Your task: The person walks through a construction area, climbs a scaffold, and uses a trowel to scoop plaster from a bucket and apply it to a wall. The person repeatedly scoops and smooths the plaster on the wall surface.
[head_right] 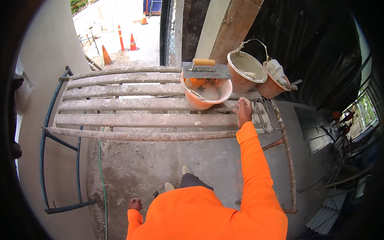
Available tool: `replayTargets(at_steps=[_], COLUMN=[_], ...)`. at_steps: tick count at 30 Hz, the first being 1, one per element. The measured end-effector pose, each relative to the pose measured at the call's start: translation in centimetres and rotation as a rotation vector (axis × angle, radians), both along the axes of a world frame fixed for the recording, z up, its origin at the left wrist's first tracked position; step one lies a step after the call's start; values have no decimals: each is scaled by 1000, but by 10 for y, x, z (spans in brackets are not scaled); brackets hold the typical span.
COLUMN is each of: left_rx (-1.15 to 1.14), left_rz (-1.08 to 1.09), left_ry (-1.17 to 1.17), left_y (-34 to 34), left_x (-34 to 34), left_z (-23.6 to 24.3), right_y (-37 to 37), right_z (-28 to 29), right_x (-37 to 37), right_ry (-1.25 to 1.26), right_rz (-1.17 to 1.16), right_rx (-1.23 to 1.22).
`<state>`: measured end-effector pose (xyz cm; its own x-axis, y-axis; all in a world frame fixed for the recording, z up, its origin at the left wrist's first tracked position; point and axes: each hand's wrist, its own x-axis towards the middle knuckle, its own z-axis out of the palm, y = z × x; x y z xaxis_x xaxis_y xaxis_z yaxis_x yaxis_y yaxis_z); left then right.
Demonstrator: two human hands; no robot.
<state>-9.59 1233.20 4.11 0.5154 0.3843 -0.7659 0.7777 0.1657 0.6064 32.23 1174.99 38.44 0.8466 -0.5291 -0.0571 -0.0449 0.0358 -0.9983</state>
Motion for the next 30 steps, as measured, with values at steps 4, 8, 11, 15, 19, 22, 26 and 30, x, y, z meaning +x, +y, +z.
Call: replayTargets(at_steps=[4,8,11,15,19,22,26,30], left_rx=[-128,-184,-327,-501,-599,-623,-743,-884], left_rz=[-164,-450,-434,-312,-237,-169,-115,-78], left_ry=[-413,-629,-685,-572,-519,-524,-568,-665], left_y=[-61,-138,-194,-250,-279,-286,-287,-280], left_x=[103,238,331,420,464,477,484,483], left_z=[138,268,333,372,375,369,361,357], right_y=[-54,-105,-145,-182,-196,-195,-181,-168], right_z=[13,12,7,5,8,15,33,45], right_x=[47,91,114,130,137,139,139,139], right_ry=[-53,-138,-109,-94,-76,-79,-127,-123], right_rz=[-137,-297,-266,-240,-162,-12,39,6], right_rx=[225,361,397,392,472,553,618,540])
